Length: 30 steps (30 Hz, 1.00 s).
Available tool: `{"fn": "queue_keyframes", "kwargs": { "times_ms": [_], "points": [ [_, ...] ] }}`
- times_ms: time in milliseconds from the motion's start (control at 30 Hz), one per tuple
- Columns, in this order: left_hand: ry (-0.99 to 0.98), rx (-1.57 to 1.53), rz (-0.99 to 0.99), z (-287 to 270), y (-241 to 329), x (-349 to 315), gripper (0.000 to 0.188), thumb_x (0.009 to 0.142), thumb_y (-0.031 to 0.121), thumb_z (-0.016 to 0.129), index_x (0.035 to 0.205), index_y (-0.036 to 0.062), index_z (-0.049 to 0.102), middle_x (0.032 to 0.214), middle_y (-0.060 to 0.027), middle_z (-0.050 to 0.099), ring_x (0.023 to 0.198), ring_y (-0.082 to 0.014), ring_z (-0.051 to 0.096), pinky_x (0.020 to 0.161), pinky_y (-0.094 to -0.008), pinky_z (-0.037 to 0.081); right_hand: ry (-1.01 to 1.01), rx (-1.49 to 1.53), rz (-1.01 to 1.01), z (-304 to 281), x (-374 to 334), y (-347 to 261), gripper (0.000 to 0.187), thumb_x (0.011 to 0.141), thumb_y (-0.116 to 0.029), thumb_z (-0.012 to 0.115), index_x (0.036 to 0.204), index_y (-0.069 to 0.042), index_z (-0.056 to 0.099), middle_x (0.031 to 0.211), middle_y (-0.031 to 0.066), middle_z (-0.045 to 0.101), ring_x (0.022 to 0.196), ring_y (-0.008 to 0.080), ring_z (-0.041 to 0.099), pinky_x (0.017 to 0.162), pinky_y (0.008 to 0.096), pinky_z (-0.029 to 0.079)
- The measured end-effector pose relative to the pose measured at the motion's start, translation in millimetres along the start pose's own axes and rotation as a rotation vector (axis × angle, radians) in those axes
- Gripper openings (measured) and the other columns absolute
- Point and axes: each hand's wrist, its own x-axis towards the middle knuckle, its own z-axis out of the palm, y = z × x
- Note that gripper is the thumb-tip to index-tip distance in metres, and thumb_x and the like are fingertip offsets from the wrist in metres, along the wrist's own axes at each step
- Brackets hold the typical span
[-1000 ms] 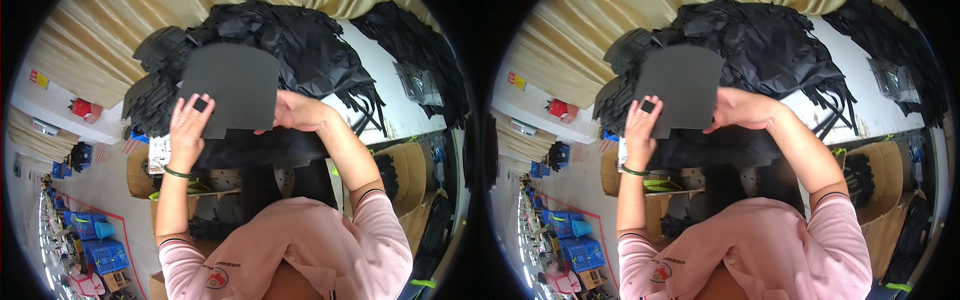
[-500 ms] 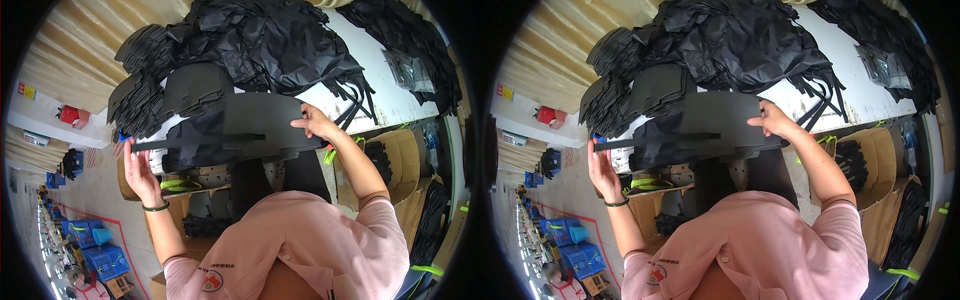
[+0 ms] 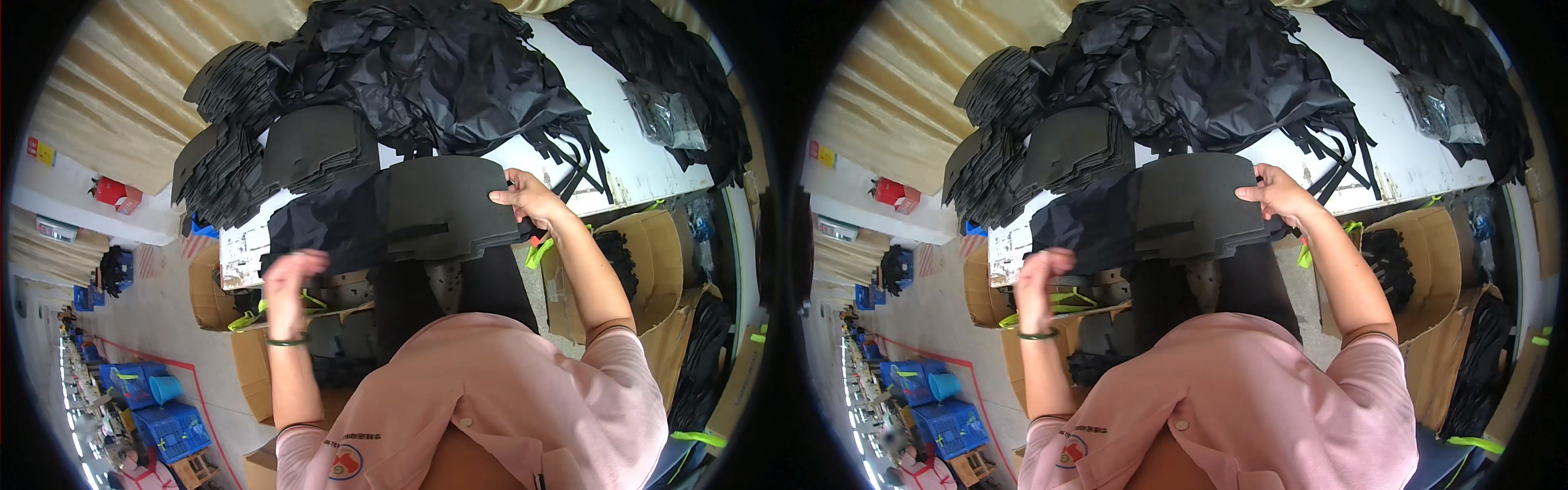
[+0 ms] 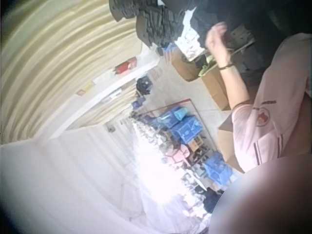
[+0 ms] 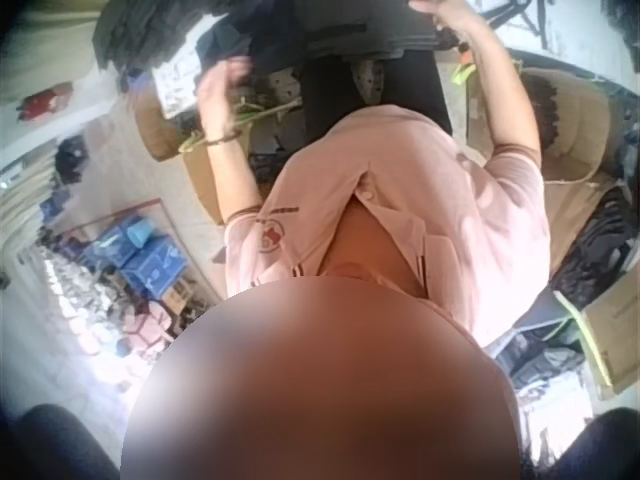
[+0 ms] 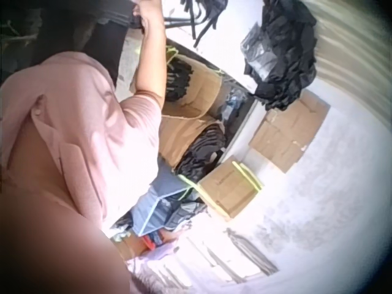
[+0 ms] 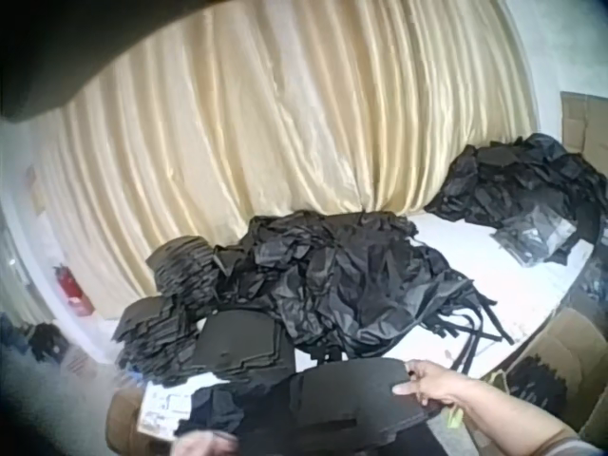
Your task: The recorder is inspecting and sorting black fabric backpack components, possibly panels or liners, at a workstation.
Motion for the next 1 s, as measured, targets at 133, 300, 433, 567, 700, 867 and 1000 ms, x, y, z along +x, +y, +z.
{"fn": "queue_keyframes", "kwargs": {
  "times_ms": [133, 300, 433, 567, 700, 867, 1000],
  "points": [
    [-0.532, -0.894, -0.667, 117.9, 5.0, -35.3, 0.059, 0.100, 0.042, 0.046, 0.134, -0.0064, 0.045, 0.127, -0.0214, 0.058, 0.126, -0.0315, 0.051, 0.112, -0.0442, 0.035, -0.094, 0.239, -0.025, 6.7, 1.2, -2.5, 0.033, 0.085, -0.014, 0.074, 0.109, -0.001, 0.056, 0.076, -0.0005, 0.063, 0.047, 0.0031, 0.052, 0.042, 0.0150, 0.041],
    [-0.258, -1.155, -0.619, 169.5, -11.9, -14.4, 0.048, 0.100, 0.037, 0.048, 0.130, -0.0005, 0.049, 0.130, -0.0153, 0.057, 0.123, -0.0261, 0.053, 0.111, -0.0421, 0.035, -0.116, 0.283, -0.031, 9.5, -6.8, -6.0, 0.033, 0.084, -0.014, 0.075, 0.108, -0.001, 0.055, 0.076, -0.0002, 0.064, 0.047, 0.0036, 0.053, 0.042, 0.0151, 0.041],
    [-0.140, -1.176, -0.588, 173.7, -24.6, -2.3, 0.027, 0.097, 0.017, 0.057, 0.120, 0.0024, 0.055, 0.123, -0.0102, 0.062, 0.117, -0.0220, 0.057, 0.104, -0.0381, 0.044, -0.100, 0.073, -0.084, 10.5, -10.4, -1.5, 0.032, 0.084, -0.014, 0.075, 0.105, -0.003, 0.054, 0.069, -0.0007, 0.061, 0.050, 0.0048, 0.052, 0.040, 0.0176, 0.037],
    [-0.136, -1.196, -0.673, 174.9, -36.6, 0.4, 0.024, 0.095, 0.010, 0.058, 0.118, 0.0021, 0.057, 0.121, -0.0101, 0.063, 0.114, -0.0223, 0.059, 0.099, -0.0369, 0.048, -0.008, -0.121, -0.155, 11.0, -12.0, 5.0, 0.034, 0.083, -0.012, 0.075, 0.108, -0.003, 0.053, 0.066, -0.0021, 0.056, 0.049, 0.0053, 0.048, 0.041, 0.0200, 0.036],
    [-0.119, -1.199, -0.654, 178.3, -33.2, -3.9, 0.023, 0.095, 0.008, 0.057, 0.117, 0.0017, 0.058, 0.121, -0.0104, 0.062, 0.112, -0.0232, 0.060, 0.100, -0.0374, 0.049, 0.052, -0.247, -0.171, 13.6, -18.2, 4.8, 0.036, 0.083, -0.009, 0.074, 0.112, -0.004, 0.053, 0.064, -0.0035, 0.049, 0.050, 0.0055, 0.042, 0.043, 0.0230, 0.035],
    [-0.072, -1.199, -0.623, 179.8, -34.6, -6.4, 0.023, 0.095, 0.007, 0.056, 0.117, 0.0011, 0.058, 0.121, -0.0116, 0.062, 0.112, -0.0245, 0.060, 0.100, -0.0376, 0.049, 0.048, -0.266, -0.273, 15.4, -18.8, 8.6, 0.037, 0.083, -0.006, 0.073, 0.113, -0.003, 0.052, 0.065, -0.0039, 0.045, 0.054, 0.0051, 0.041, 0.045, 0.0232, 0.035],
    [-0.237, -1.251, -0.714, 175.5, -14.5, -7.3, 0.029, 0.095, 0.009, 0.058, 0.121, -0.0026, 0.056, 0.123, -0.0140, 0.061, 0.113, -0.0251, 0.060, 0.100, -0.0376, 0.048, 0.079, -0.276, -0.232, 7.7, -19.0, 5.7, 0.034, 0.084, -0.008, 0.073, 0.109, -0.003, 0.052, 0.065, -0.0042, 0.044, 0.054, 0.0053, 0.042, 0.045, 0.0236, 0.036]
  ]
}}
